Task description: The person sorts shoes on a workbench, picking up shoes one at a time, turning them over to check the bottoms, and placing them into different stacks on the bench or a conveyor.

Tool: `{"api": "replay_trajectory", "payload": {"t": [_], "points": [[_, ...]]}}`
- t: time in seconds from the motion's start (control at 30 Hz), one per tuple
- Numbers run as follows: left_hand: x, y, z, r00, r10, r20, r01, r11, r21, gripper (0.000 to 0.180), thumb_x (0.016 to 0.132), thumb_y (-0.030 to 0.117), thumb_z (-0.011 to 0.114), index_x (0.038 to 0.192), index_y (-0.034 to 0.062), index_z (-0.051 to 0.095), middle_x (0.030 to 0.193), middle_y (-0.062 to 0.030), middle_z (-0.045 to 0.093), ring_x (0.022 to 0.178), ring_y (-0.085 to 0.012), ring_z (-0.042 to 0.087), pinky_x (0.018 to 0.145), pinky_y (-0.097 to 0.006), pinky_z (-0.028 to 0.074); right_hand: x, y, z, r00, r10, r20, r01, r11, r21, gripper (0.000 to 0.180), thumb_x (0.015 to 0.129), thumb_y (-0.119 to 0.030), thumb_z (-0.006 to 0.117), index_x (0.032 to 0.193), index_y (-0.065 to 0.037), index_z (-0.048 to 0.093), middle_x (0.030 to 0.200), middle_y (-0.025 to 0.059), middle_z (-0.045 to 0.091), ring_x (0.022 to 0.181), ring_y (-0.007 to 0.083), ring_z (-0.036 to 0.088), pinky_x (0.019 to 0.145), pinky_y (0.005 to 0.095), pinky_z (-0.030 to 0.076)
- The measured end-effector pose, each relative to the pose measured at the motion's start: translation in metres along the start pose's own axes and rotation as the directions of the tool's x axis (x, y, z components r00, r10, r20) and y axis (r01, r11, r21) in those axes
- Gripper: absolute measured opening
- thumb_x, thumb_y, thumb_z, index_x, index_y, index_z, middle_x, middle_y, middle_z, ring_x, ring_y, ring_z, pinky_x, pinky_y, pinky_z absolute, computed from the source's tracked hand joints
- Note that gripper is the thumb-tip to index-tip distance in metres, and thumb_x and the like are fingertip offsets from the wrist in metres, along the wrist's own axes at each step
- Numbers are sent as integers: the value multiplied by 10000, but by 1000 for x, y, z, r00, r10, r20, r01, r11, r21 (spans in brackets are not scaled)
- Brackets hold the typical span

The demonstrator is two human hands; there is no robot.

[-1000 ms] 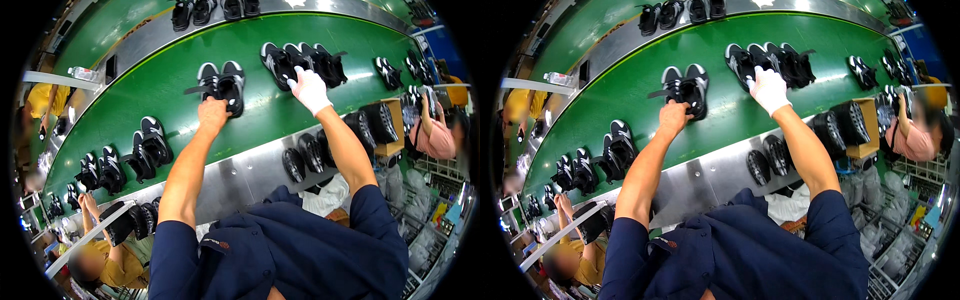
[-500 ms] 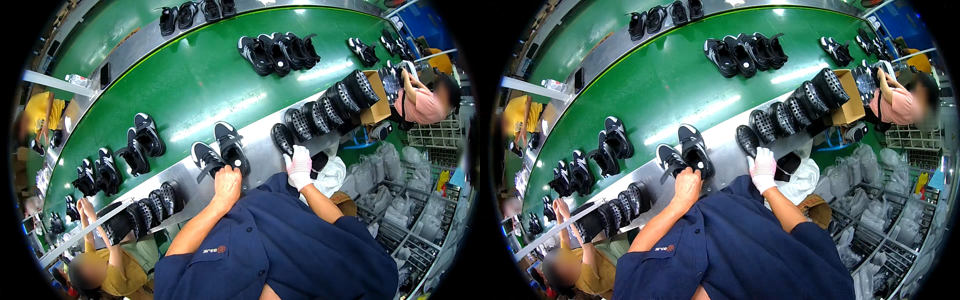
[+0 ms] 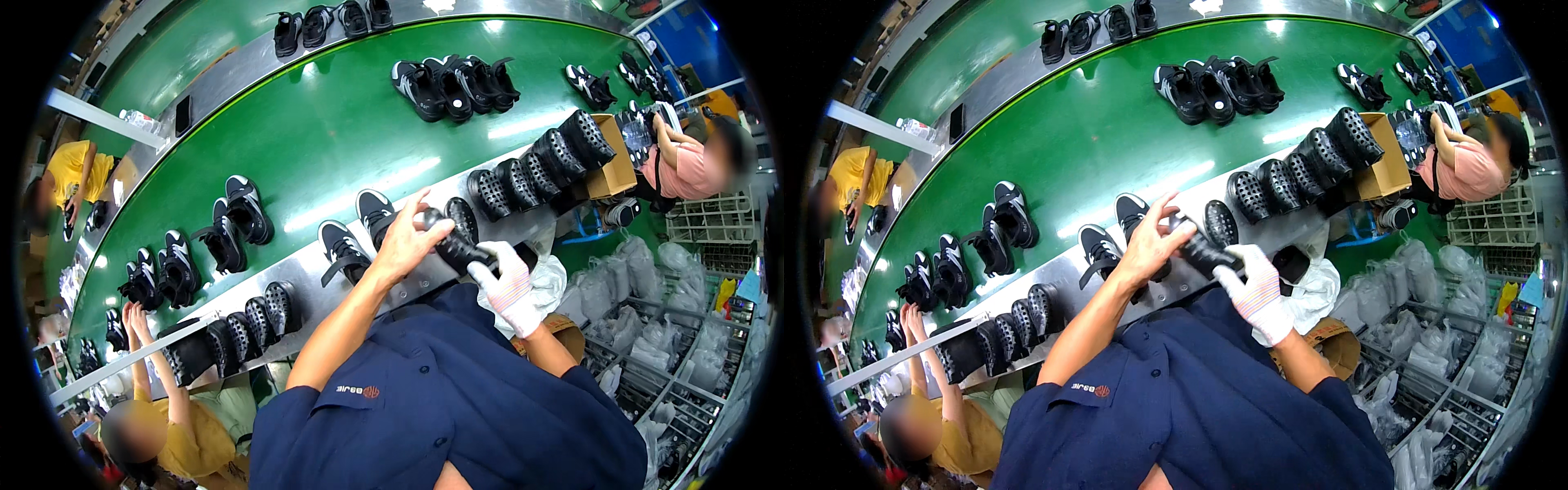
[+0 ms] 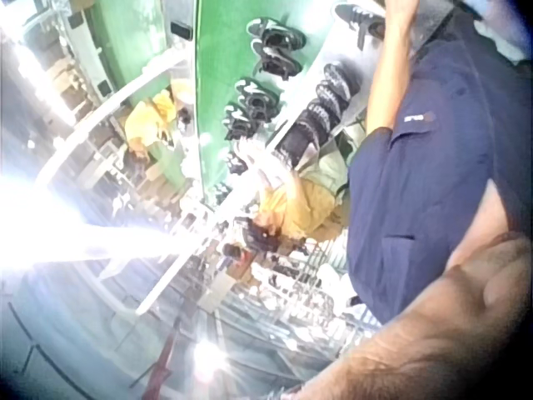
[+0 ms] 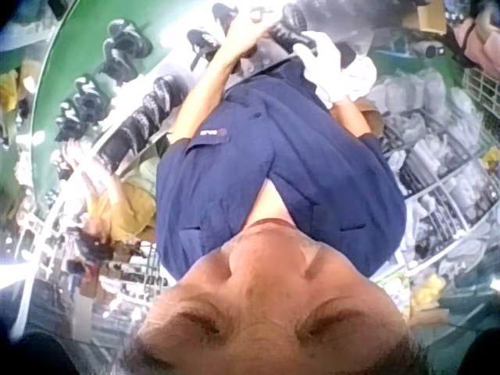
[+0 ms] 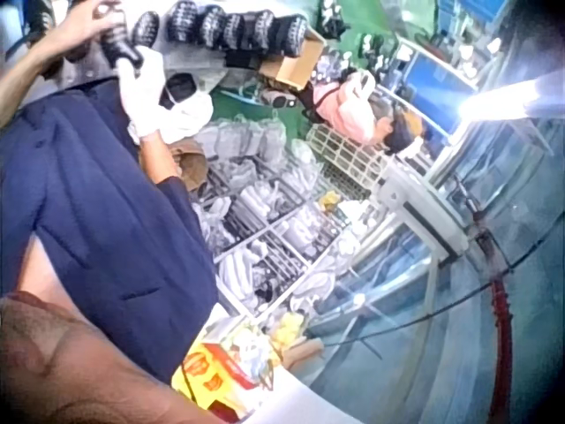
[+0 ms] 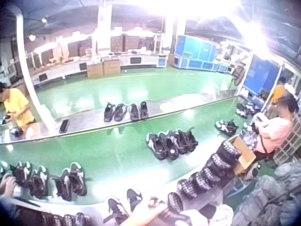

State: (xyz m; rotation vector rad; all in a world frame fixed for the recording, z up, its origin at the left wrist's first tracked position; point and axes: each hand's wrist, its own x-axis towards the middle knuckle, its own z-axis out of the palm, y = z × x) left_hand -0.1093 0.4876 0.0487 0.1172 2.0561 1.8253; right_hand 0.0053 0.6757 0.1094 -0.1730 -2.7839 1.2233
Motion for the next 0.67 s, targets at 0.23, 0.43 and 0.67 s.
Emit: {"api": "replay_trajectory", "payload": {"t": [0.23, 0.43, 0.67], "points": [[-31, -19, -6, 990, -121, -73, 116, 991, -69, 270, 962, 261, 718, 963, -7, 685, 811, -86, 680, 809, -181, 664, 775, -347, 517, -5, -30, 20, 908, 171, 382, -161, 985, -59, 423, 940, -414, 731, 1021, -4, 662, 793, 224, 694, 762, 425, 690, 698, 468, 538], [-37, -15, -59, 911, 380, -163, -79, 547, 833, 389, 822, 244, 819, 1090, 4, 672, 1051, -192, 628, 1004, -373, 599, 888, -481, 497, 16, -26, 44, 829, 160, 537, -103, 985, -135, 447, 948, -428, 696, 908, 16, 661, 765, 249, 676, 780, 436, 694, 707, 477, 536], [14, -50, -70, 926, 49, 374, -354, 460, 814, 438, 765, 229, 809, 1117, -5, 696, 1155, -215, 663, 1059, -415, 605, 895, -496, 493, 65, -19, 100, 892, -31, 451, 250, 865, -434, 500, 883, -520, 731, 885, -19, 724, 870, 221, 727, 848, 436, 721, 779, 503, 566]]}}
